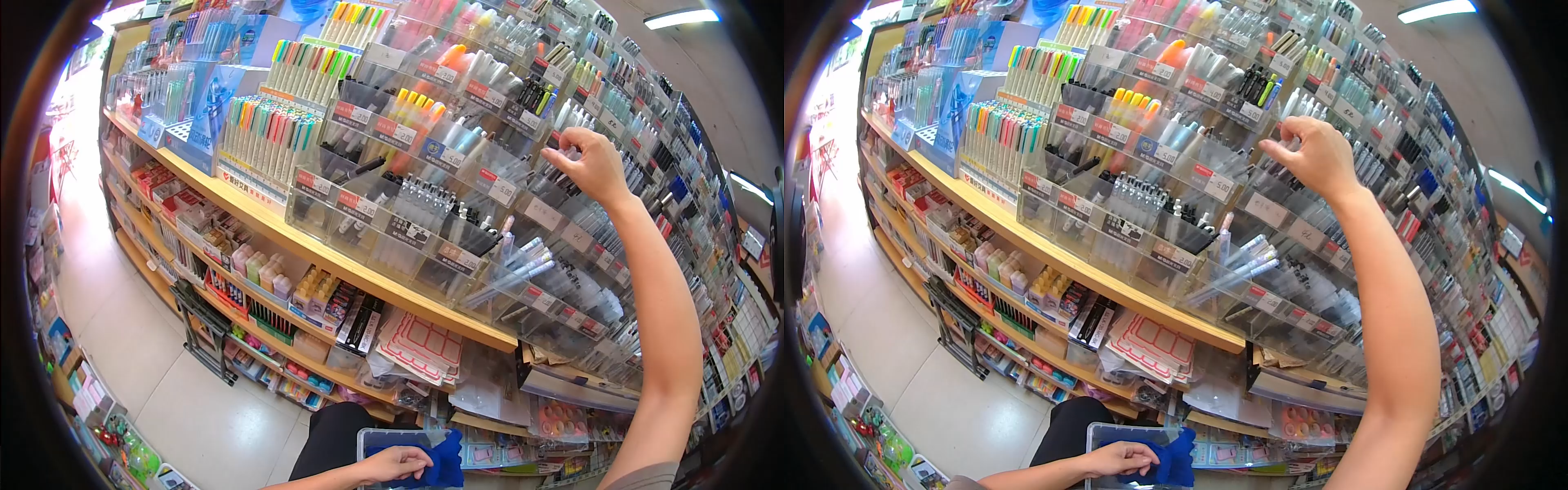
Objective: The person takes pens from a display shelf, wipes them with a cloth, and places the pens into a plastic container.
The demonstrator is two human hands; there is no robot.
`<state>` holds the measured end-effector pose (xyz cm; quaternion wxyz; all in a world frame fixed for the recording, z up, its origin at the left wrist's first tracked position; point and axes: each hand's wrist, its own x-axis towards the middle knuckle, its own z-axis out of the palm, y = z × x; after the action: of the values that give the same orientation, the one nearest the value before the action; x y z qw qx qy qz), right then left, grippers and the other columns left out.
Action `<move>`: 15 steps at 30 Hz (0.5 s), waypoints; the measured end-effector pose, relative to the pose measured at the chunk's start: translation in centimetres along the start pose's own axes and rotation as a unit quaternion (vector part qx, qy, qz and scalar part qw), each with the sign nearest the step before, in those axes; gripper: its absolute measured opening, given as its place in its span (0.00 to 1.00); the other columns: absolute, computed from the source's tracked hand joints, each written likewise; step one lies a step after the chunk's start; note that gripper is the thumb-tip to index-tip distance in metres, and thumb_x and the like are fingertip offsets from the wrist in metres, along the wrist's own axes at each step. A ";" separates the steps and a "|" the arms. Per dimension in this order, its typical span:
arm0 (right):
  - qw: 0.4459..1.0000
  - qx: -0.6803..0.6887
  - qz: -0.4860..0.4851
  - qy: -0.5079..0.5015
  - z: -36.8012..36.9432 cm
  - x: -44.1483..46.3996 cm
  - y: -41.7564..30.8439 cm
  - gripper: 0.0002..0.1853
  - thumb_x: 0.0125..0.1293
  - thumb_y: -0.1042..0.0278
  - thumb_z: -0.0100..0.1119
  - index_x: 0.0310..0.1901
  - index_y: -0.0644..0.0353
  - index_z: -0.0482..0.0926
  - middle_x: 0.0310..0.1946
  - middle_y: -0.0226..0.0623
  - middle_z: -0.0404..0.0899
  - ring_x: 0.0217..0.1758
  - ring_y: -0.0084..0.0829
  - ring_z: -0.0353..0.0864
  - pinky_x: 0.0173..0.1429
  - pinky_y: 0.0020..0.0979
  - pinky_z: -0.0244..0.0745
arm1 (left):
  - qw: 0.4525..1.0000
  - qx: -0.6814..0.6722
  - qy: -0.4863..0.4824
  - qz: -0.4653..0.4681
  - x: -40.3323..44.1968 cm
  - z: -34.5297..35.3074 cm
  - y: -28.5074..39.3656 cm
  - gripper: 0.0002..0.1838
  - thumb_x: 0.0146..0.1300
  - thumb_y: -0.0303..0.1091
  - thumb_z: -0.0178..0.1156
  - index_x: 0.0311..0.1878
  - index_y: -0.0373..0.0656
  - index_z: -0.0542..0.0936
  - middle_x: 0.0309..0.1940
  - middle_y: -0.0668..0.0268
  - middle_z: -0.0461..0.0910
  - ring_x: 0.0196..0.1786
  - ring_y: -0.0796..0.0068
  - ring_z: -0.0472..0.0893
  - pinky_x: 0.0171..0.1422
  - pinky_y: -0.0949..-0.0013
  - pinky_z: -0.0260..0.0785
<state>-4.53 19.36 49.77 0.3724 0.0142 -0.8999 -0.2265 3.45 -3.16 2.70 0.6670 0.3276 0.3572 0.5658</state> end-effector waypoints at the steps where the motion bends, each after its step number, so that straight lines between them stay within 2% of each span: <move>1: 1.000 -0.010 -0.001 0.014 0.1 -0.1 0.0 0.15 0.54 0.59 0.59 0.24 0.64 0.73 0.20 0.41 0.73 0.23 0.35 0.72 0.29 0.31 0.65 | 1.000 0.000 0.000 0.000 0.0 0.0 0.0 0.14 0.68 0.37 0.48 0.50 0.39 0.74 0.28 0.73 0.73 0.25 0.88 0.63 0.28 0.85 0.56; 5: 0.997 0.012 0.028 0.076 1.3 -0.1 0.3 0.13 0.51 0.57 0.58 0.21 0.60 0.75 0.20 0.38 0.76 0.24 0.38 0.75 0.28 0.34 0.67 | 1.000 -0.003 0.000 0.009 0.3 -0.2 -0.7 0.14 0.68 0.37 0.48 0.50 0.39 0.73 0.28 0.73 0.73 0.25 0.88 0.63 0.28 0.85 0.56; 8: 0.994 0.019 0.070 0.085 1.2 0.6 0.8 0.13 0.50 0.58 0.58 0.20 0.60 0.76 0.18 0.38 0.76 0.22 0.37 0.76 0.27 0.33 0.68 | 1.000 0.010 0.002 0.012 -0.1 0.0 -0.4 0.14 0.68 0.36 0.48 0.50 0.39 0.73 0.28 0.72 0.73 0.24 0.88 0.63 0.28 0.85 0.56; 15: 0.990 0.013 0.093 0.103 -1.2 3.2 3.2 0.13 0.49 0.59 0.57 0.19 0.61 0.77 0.16 0.41 0.74 0.21 0.36 0.76 0.26 0.33 0.67 | 1.000 0.015 0.007 0.009 0.0 0.0 -0.5 0.14 0.68 0.37 0.48 0.50 0.38 0.73 0.28 0.72 0.73 0.24 0.88 0.63 0.28 0.85 0.56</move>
<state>-5.56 21.18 53.98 0.4823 -0.0417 -0.8572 -0.1759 3.65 -3.21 2.30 0.6545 0.3368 0.3670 0.5687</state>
